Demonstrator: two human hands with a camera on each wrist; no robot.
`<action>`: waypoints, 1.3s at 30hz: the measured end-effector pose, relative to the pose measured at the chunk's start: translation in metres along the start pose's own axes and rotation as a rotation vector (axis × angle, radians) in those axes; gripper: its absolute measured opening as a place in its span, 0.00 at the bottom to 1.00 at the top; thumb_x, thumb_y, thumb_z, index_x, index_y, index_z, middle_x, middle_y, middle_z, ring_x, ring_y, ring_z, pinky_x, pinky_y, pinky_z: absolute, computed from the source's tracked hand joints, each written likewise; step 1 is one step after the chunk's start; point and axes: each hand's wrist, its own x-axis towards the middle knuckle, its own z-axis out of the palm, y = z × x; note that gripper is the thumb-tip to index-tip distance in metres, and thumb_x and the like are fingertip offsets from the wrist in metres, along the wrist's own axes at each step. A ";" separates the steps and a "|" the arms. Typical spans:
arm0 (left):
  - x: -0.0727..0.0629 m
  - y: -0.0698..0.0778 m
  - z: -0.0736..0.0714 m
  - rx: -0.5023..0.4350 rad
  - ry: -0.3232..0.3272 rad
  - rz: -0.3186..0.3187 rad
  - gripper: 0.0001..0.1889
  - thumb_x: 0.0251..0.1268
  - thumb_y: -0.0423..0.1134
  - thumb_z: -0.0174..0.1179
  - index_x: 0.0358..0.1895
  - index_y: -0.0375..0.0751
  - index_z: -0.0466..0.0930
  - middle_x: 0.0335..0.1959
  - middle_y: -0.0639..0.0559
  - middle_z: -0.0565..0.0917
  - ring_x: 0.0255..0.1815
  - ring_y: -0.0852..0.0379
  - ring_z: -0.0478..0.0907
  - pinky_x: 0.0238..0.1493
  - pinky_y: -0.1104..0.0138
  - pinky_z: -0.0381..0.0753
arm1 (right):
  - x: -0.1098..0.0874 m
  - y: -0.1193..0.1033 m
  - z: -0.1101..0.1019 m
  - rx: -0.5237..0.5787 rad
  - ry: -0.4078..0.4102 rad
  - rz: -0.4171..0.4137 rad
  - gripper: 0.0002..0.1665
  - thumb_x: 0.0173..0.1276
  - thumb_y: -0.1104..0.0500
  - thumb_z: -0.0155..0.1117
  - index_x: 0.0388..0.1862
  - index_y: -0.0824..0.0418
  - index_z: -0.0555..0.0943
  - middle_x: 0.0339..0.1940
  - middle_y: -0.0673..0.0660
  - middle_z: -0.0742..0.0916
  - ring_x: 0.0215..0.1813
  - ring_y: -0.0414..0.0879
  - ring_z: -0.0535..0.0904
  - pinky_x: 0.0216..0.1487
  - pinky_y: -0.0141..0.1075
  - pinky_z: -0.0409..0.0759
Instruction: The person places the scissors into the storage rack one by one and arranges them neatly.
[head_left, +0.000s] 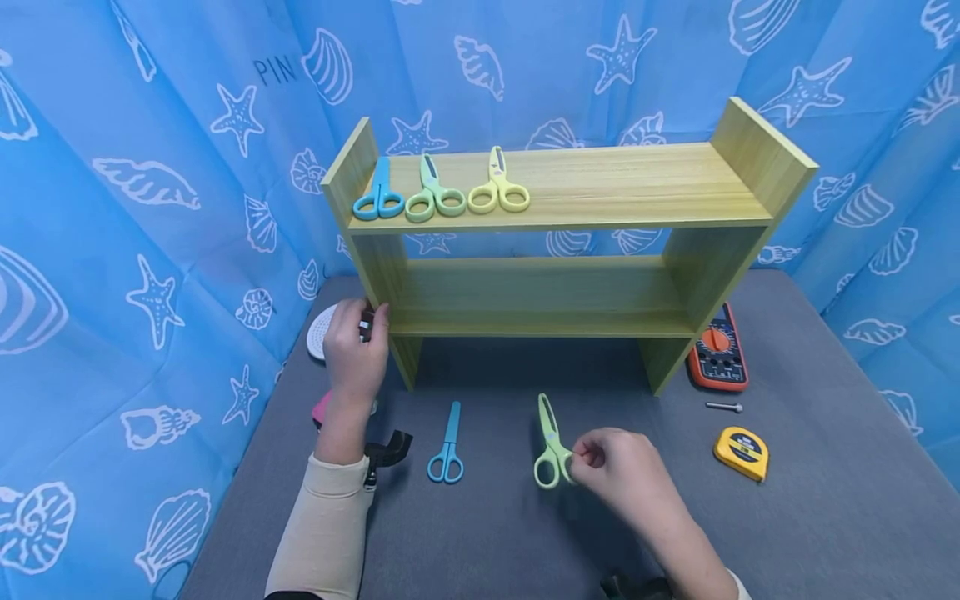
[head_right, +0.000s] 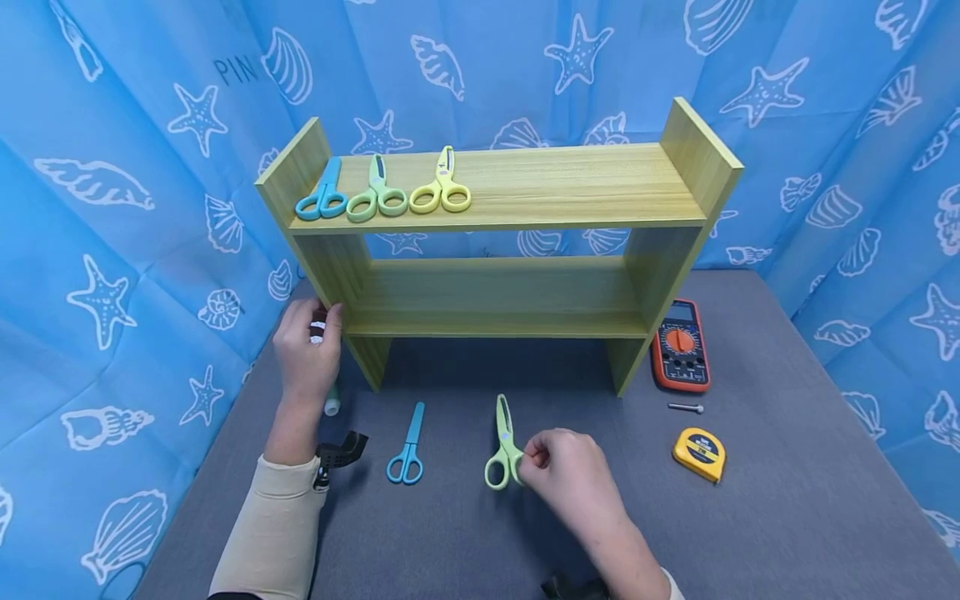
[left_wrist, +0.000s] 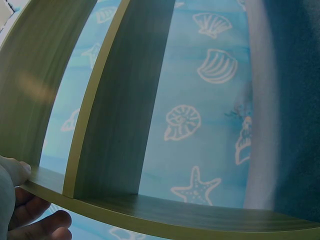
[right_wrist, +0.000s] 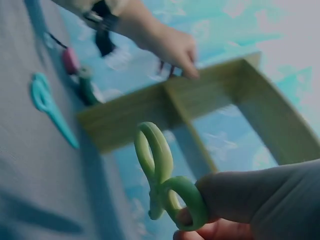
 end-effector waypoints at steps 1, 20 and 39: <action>0.000 0.001 0.000 -0.001 0.001 0.001 0.09 0.72 0.32 0.64 0.38 0.26 0.80 0.33 0.36 0.79 0.33 0.43 0.80 0.28 0.51 0.82 | -0.002 0.001 -0.007 -0.004 0.002 0.021 0.04 0.57 0.64 0.71 0.26 0.55 0.86 0.20 0.45 0.81 0.25 0.40 0.74 0.26 0.33 0.73; -0.001 0.001 0.000 -0.002 -0.002 -0.001 0.09 0.72 0.32 0.64 0.40 0.26 0.80 0.34 0.35 0.79 0.33 0.42 0.79 0.29 0.53 0.81 | -0.046 0.011 -0.107 -0.036 0.469 -0.042 0.05 0.61 0.64 0.76 0.37 0.60 0.89 0.28 0.52 0.87 0.25 0.34 0.77 0.24 0.23 0.74; -0.001 -0.001 0.001 -0.006 0.006 0.010 0.09 0.72 0.32 0.63 0.39 0.26 0.80 0.34 0.35 0.79 0.33 0.43 0.79 0.29 0.51 0.80 | -0.029 -0.019 -0.180 0.199 0.708 -0.104 0.06 0.67 0.65 0.72 0.41 0.56 0.86 0.31 0.35 0.83 0.28 0.30 0.77 0.35 0.14 0.75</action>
